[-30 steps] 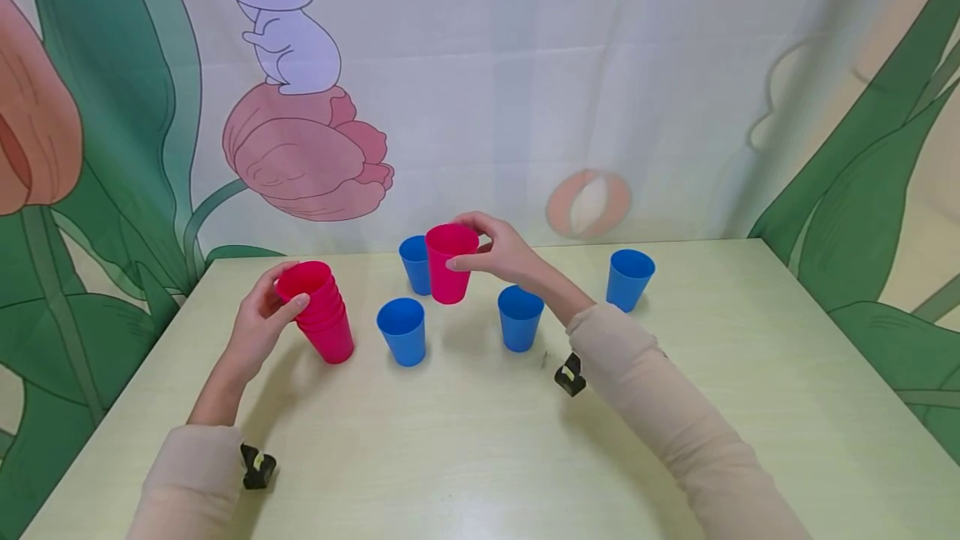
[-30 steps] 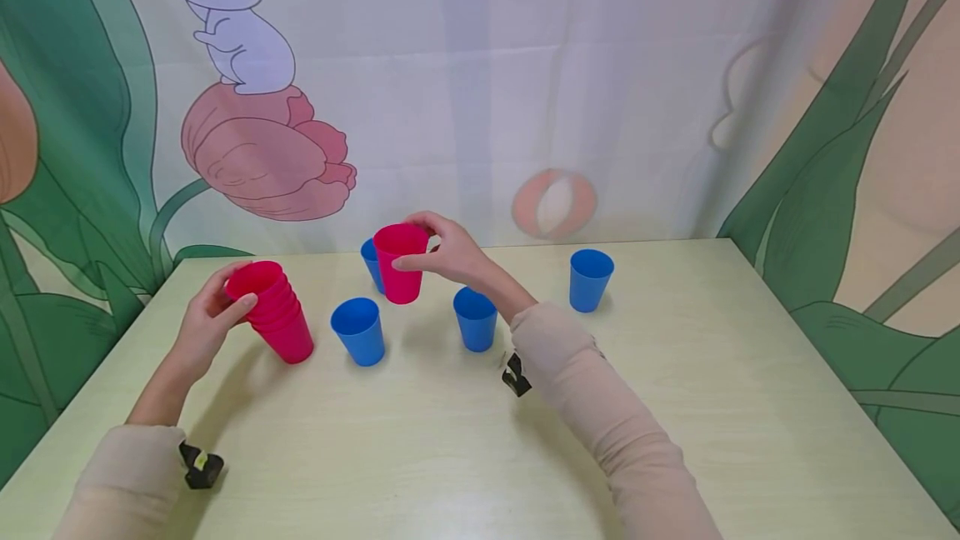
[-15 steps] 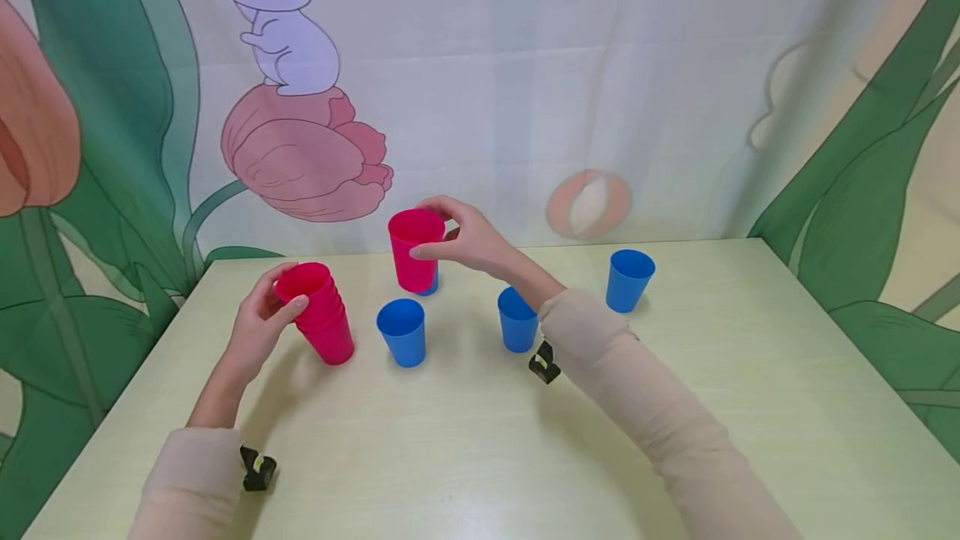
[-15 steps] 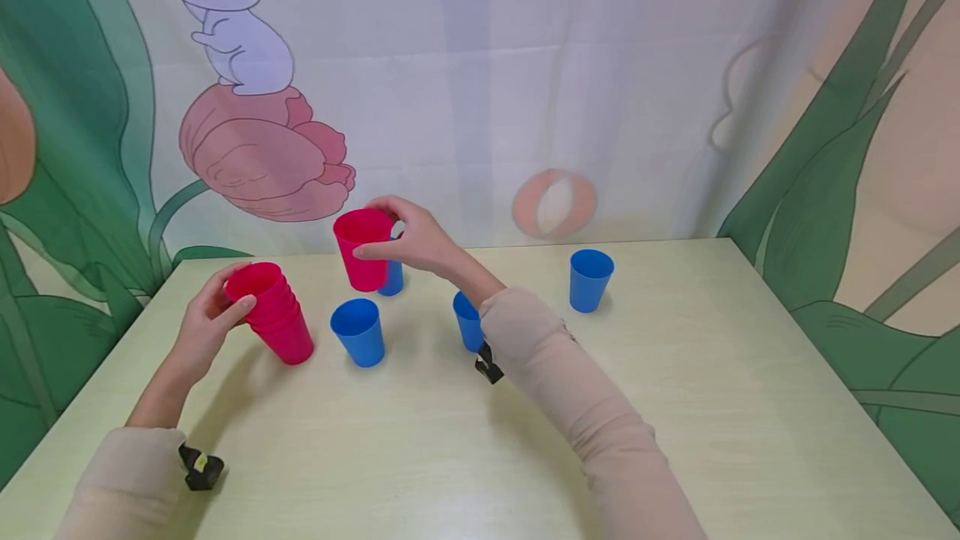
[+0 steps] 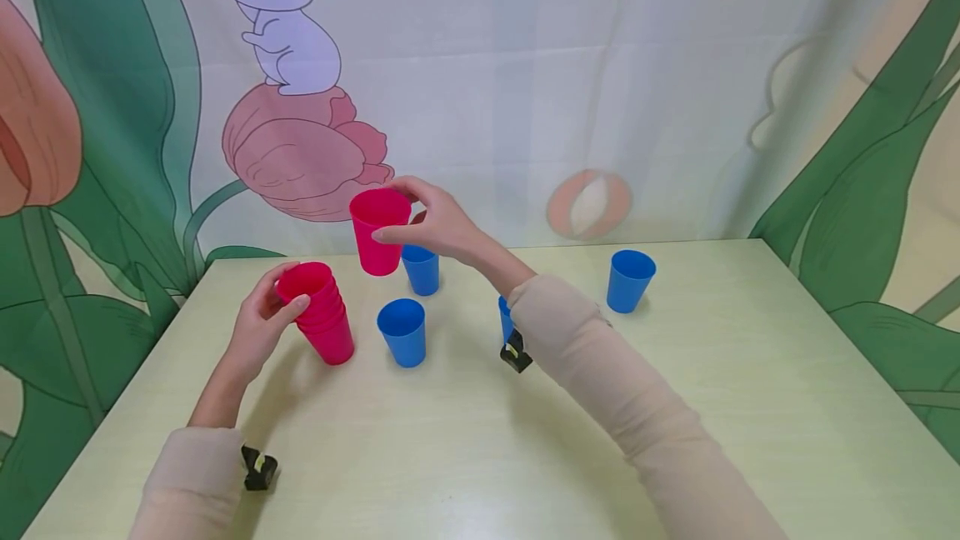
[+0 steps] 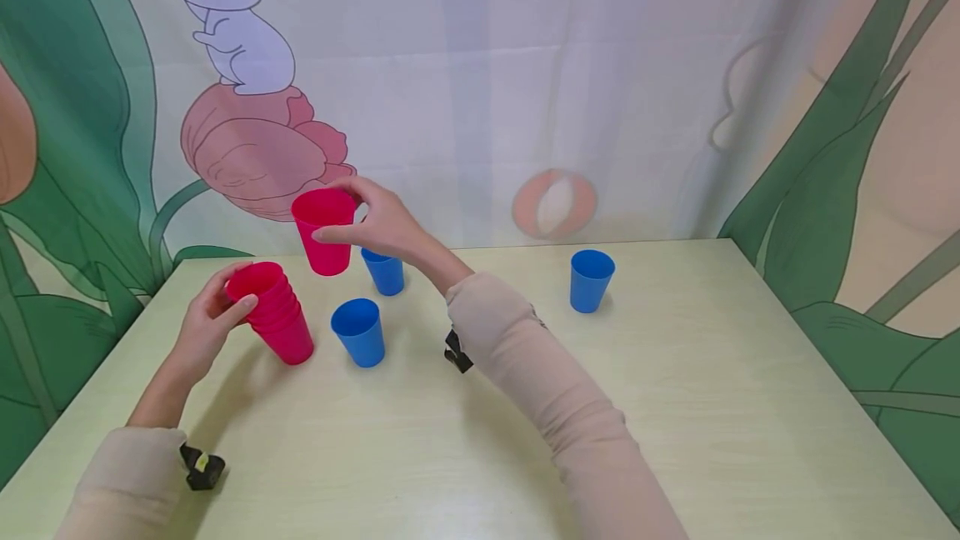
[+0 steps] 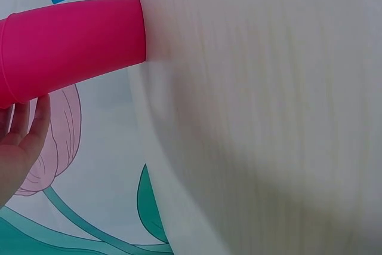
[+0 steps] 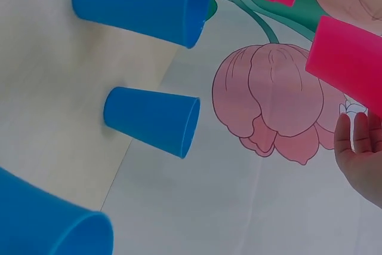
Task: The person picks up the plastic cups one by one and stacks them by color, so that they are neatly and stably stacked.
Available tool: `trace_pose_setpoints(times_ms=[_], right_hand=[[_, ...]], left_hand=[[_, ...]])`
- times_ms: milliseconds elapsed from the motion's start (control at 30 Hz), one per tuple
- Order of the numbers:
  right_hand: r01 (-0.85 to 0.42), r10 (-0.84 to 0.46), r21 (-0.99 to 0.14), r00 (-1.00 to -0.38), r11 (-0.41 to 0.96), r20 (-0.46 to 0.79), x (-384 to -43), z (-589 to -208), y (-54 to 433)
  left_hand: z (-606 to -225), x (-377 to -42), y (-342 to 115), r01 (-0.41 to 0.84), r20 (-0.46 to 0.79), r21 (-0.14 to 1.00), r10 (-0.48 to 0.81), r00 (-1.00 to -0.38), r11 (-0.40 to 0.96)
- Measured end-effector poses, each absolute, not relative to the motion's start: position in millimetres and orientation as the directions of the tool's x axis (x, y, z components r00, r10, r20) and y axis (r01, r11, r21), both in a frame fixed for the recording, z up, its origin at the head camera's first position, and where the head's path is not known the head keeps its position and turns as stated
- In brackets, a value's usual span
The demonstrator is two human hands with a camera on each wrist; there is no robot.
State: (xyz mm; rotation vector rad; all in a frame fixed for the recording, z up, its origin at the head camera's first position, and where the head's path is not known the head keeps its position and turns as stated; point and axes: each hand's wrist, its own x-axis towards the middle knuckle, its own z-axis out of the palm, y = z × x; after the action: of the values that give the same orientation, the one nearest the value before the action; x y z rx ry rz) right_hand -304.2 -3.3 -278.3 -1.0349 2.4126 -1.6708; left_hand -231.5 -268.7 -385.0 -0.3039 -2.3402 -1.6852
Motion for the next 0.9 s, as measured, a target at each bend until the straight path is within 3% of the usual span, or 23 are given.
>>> trace_pose_setpoints(times_ms=[467,900], right_hand=[[-0.54,-0.545,-0.827,-0.746,0.157,0.383,-302,-267,-26],[-0.491,-0.586,-0.861,-0.739,0.131,0.333,-304,-268,-48]], left_hand=[[-386,-232,-269,0.309,0.317,0.898,0.027,-0.948,0.311],[-384,-231,-268,0.307,0.313,0.899,0.033,-0.949,0.312]])
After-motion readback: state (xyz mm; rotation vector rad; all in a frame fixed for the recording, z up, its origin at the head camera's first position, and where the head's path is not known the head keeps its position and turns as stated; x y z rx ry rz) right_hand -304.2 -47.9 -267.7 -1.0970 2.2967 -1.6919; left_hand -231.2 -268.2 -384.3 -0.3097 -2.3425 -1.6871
